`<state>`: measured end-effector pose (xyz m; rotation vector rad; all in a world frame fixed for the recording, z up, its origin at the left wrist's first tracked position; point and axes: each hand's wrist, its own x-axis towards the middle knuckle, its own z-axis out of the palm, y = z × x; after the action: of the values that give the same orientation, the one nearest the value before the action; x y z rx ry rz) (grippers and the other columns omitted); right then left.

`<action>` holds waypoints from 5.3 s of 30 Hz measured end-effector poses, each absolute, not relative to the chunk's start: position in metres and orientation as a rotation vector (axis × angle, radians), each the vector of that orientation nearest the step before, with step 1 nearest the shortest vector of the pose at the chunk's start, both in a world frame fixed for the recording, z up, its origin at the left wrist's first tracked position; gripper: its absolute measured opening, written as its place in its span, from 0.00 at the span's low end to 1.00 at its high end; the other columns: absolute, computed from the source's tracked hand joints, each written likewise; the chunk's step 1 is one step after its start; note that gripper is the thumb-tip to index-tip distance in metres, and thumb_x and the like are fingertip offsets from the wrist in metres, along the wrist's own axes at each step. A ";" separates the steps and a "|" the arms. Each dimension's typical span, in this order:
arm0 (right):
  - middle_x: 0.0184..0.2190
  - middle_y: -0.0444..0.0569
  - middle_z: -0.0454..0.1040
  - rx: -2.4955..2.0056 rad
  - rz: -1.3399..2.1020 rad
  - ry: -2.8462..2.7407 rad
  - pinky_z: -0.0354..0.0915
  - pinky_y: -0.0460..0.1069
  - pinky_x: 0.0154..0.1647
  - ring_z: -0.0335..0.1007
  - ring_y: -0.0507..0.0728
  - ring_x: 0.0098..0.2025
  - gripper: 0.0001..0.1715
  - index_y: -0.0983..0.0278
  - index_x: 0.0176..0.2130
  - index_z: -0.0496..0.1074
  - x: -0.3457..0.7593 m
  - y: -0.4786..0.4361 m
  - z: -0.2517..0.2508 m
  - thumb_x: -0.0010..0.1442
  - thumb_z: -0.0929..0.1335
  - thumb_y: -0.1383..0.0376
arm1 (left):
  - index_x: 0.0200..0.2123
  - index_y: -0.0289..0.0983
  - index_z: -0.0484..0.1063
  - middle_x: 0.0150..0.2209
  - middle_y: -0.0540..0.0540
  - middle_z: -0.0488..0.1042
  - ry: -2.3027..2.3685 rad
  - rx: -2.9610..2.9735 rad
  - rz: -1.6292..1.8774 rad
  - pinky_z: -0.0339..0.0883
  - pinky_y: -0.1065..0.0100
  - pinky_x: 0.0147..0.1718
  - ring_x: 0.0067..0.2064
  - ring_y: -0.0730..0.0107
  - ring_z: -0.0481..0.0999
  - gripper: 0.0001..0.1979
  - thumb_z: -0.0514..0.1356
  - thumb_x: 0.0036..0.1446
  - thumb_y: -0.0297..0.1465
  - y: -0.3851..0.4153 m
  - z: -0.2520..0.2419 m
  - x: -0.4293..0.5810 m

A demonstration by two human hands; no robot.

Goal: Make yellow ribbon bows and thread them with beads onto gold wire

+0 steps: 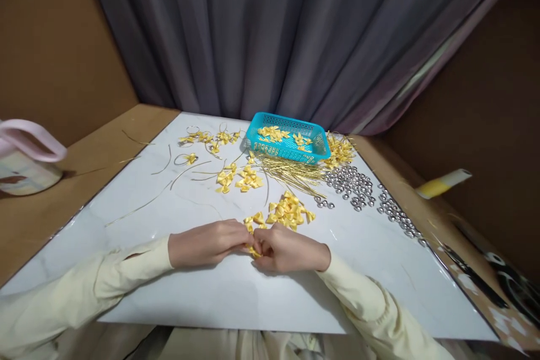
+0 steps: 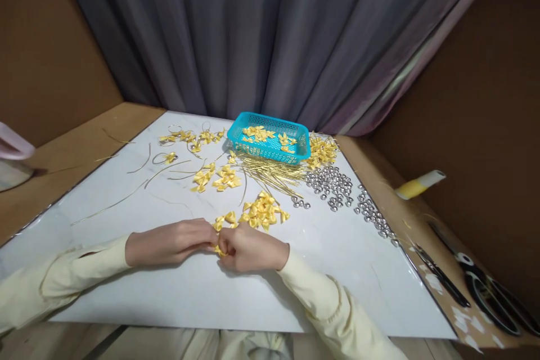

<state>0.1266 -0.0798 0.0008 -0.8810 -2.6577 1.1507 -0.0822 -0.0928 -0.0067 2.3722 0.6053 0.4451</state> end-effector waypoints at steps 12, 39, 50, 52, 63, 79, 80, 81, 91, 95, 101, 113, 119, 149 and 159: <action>0.19 0.38 0.60 -0.733 1.316 -2.469 0.51 0.41 0.22 0.51 0.47 0.21 0.11 0.65 0.26 0.64 0.135 -0.070 -0.001 0.54 0.69 0.63 | 0.34 0.37 0.62 0.31 0.49 0.66 0.745 2.206 0.356 0.57 0.73 0.31 0.31 0.71 0.64 0.07 0.49 0.64 0.31 -0.093 -0.008 -0.083; 0.14 0.37 0.64 -0.978 1.735 -2.305 0.56 0.41 0.19 0.59 0.46 0.17 0.15 0.65 0.27 0.62 0.142 -0.067 0.005 0.52 0.71 0.60 | 0.35 0.37 0.63 0.35 0.47 0.67 0.681 2.189 0.354 0.60 0.72 0.37 0.36 0.71 0.66 0.08 0.47 0.65 0.30 -0.090 -0.005 -0.082; 0.13 0.38 0.66 -1.140 2.152 -2.138 0.56 0.40 0.11 0.59 0.46 0.12 0.20 0.66 0.30 0.66 0.149 -0.064 0.010 0.49 0.71 0.53 | 0.35 0.37 0.65 0.35 0.45 0.68 0.671 2.266 0.390 0.62 0.71 0.38 0.37 0.69 0.67 0.10 0.46 0.66 0.30 -0.095 -0.005 -0.079; 0.15 0.38 0.67 -1.126 1.995 -2.199 0.58 0.41 0.13 0.61 0.47 0.13 0.18 0.66 0.33 0.65 0.154 -0.060 0.017 0.51 0.71 0.55 | 0.35 0.36 0.66 0.35 0.45 0.68 0.675 2.271 0.466 0.62 0.70 0.39 0.37 0.69 0.68 0.11 0.46 0.66 0.30 -0.088 -0.005 -0.080; 0.40 0.56 0.73 -1.013 0.268 -2.866 0.61 0.50 0.39 0.67 0.59 0.43 0.09 0.68 0.38 0.69 0.109 0.013 0.028 0.54 0.68 0.71 | 0.28 0.34 0.71 0.33 0.44 0.74 0.841 2.035 0.695 0.65 0.70 0.37 0.37 0.69 0.72 0.13 0.54 0.61 0.35 -0.044 -0.021 -0.095; 0.36 0.49 0.76 -0.874 0.541 -2.771 0.65 0.45 0.39 0.71 0.51 0.36 0.09 0.67 0.37 0.71 0.111 -0.020 0.045 0.63 0.61 0.71 | 0.43 0.37 0.69 0.44 0.45 0.72 1.027 1.724 1.039 0.65 0.63 0.45 0.44 0.65 0.70 0.14 0.61 0.54 0.35 -0.047 -0.028 -0.093; 0.36 0.49 0.76 -0.905 0.685 -2.673 0.66 0.45 0.38 0.71 0.51 0.35 0.09 0.67 0.37 0.71 0.114 -0.027 0.044 0.63 0.62 0.70 | 0.40 0.36 0.70 0.39 0.46 0.73 0.987 1.655 0.986 0.67 0.65 0.41 0.39 0.67 0.71 0.11 0.60 0.55 0.35 -0.050 -0.028 -0.091; 0.35 0.49 0.76 -0.934 0.805 -2.574 0.66 0.46 0.38 0.70 0.51 0.34 0.08 0.66 0.36 0.72 0.118 -0.034 0.043 0.62 0.63 0.70 | 0.37 0.35 0.71 0.34 0.47 0.73 0.950 1.601 0.945 0.67 0.67 0.37 0.36 0.69 0.71 0.10 0.59 0.56 0.36 -0.054 -0.027 -0.089; 0.31 0.48 0.75 -0.969 1.013 -2.311 0.63 0.46 0.33 0.68 0.52 0.30 0.07 0.64 0.39 0.70 0.124 -0.072 0.017 0.61 0.65 0.64 | 0.40 0.35 0.66 0.26 0.49 0.72 0.775 1.664 0.667 0.64 0.68 0.31 0.28 0.70 0.70 0.13 0.59 0.55 0.37 -0.070 -0.022 -0.087; 0.26 0.45 0.72 -0.987 1.064 -2.287 0.61 0.44 0.28 0.66 0.50 0.25 0.03 0.64 0.33 0.68 0.123 -0.073 0.012 0.58 0.66 0.66 | 0.39 0.36 0.68 0.36 0.44 0.74 0.735 2.214 0.854 0.58 0.61 0.43 0.39 0.63 0.70 0.09 0.56 0.57 0.33 -0.068 -0.020 -0.092; 0.22 0.42 0.67 -0.986 1.087 -2.282 0.58 0.43 0.25 0.63 0.50 0.23 0.03 0.63 0.33 0.63 0.122 -0.074 0.006 0.56 0.65 0.70 | 0.34 0.37 0.66 0.30 0.47 0.73 0.635 2.503 0.842 0.52 0.62 0.42 0.36 0.67 0.71 0.05 0.51 0.61 0.25 -0.068 -0.020 -0.092; 0.25 0.44 0.66 -0.980 0.685 -2.543 0.52 0.43 0.24 0.61 0.51 0.25 0.11 0.62 0.32 0.59 0.122 -0.076 -0.004 0.53 0.61 0.78 | 0.38 0.39 0.65 0.32 0.49 0.77 0.678 2.807 0.778 0.44 0.60 0.44 0.41 0.65 0.72 0.08 0.50 0.61 0.22 -0.067 -0.028 -0.095; 0.25 0.44 0.64 -0.905 0.597 -2.621 0.51 0.44 0.25 0.56 0.51 0.25 0.11 0.63 0.28 0.59 0.119 -0.080 0.001 0.50 0.61 0.78 | 0.38 0.37 0.63 0.33 0.47 0.76 0.594 2.900 0.754 0.45 0.59 0.44 0.41 0.63 0.70 0.06 0.51 0.61 0.22 -0.066 -0.026 -0.094; 0.28 0.48 0.70 -0.876 0.686 -2.643 0.55 0.45 0.28 0.64 0.54 0.30 0.05 0.65 0.31 0.66 0.134 -0.067 0.014 0.54 0.66 0.74 | 0.34 0.37 0.58 0.32 0.46 0.67 0.542 2.631 0.659 0.53 0.63 0.40 0.37 0.67 0.63 0.09 0.43 0.67 0.28 -0.060 -0.024 -0.091; 0.27 0.47 0.69 -1.127 0.776 -2.622 0.52 0.44 0.27 0.62 0.52 0.27 0.04 0.66 0.30 0.68 0.131 -0.069 0.007 0.52 0.68 0.73 | 0.33 0.36 0.59 0.33 0.45 0.67 0.567 2.587 0.577 0.55 0.64 0.38 0.36 0.66 0.61 0.08 0.45 0.65 0.25 -0.062 -0.027 -0.091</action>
<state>0.1311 -0.0691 0.0067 -1.1274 -2.6223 0.7765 -0.0905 -0.0625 -0.0273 2.5867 0.5667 0.5766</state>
